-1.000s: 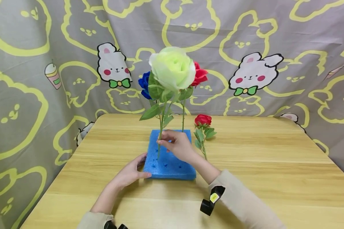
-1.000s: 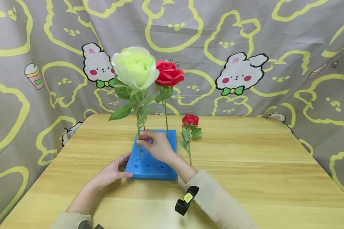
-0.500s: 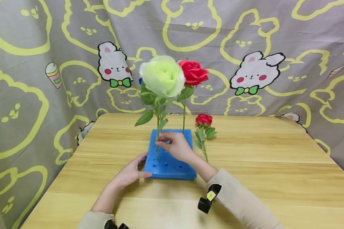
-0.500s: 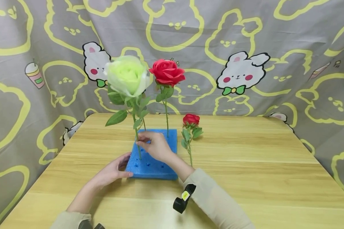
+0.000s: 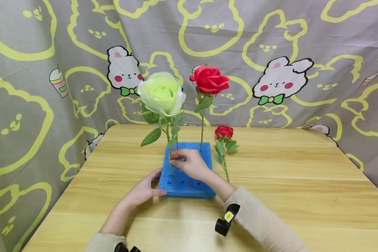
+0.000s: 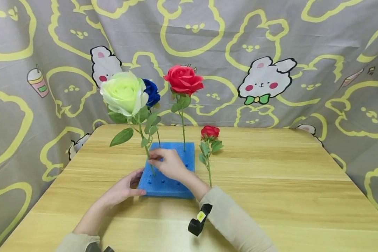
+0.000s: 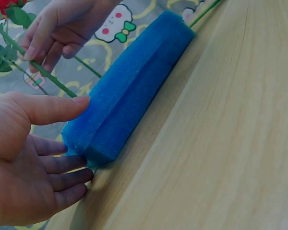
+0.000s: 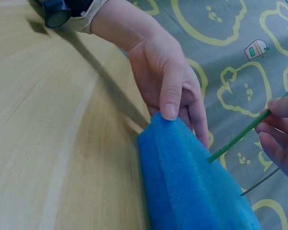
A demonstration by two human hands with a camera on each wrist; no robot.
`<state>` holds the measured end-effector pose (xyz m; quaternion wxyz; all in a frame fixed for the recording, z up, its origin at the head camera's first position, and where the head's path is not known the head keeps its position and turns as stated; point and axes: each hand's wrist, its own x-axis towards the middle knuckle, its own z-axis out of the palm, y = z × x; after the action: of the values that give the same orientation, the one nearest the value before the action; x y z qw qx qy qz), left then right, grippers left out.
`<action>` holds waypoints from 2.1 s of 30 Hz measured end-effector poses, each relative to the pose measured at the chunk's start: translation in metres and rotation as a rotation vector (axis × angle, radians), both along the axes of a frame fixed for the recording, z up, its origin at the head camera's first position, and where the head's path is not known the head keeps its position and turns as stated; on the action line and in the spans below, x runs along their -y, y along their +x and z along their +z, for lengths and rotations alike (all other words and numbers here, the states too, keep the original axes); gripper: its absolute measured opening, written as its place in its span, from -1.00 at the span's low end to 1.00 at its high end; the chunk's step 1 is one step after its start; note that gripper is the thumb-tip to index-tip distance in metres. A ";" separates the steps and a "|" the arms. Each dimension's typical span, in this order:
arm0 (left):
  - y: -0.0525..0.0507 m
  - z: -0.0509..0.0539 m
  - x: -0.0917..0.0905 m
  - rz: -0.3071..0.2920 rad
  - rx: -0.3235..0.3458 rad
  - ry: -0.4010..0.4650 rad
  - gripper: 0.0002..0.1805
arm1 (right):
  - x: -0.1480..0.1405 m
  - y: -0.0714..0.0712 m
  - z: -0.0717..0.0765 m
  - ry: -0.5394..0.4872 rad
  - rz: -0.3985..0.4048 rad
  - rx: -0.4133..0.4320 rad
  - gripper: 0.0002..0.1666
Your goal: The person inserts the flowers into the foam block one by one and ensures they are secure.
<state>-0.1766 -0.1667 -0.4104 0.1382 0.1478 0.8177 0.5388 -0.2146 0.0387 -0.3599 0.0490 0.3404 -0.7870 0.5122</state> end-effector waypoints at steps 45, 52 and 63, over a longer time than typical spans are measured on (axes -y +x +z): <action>0.002 0.002 0.000 -0.002 -0.010 0.001 -0.10 | -0.014 -0.003 -0.009 -0.054 -0.013 0.192 -0.82; 0.002 0.001 -0.001 0.002 -0.020 -0.008 -0.09 | -0.033 0.001 -0.002 -0.112 -0.061 0.253 -0.76; 0.002 0.000 0.000 0.002 -0.014 -0.005 -0.09 | -0.087 -0.002 0.007 -0.095 -0.194 0.264 -0.64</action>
<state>-0.1747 -0.1665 -0.4101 0.1321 0.1505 0.8202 0.5359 -0.2164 0.1260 -0.3524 0.0104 0.1898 -0.7908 0.5818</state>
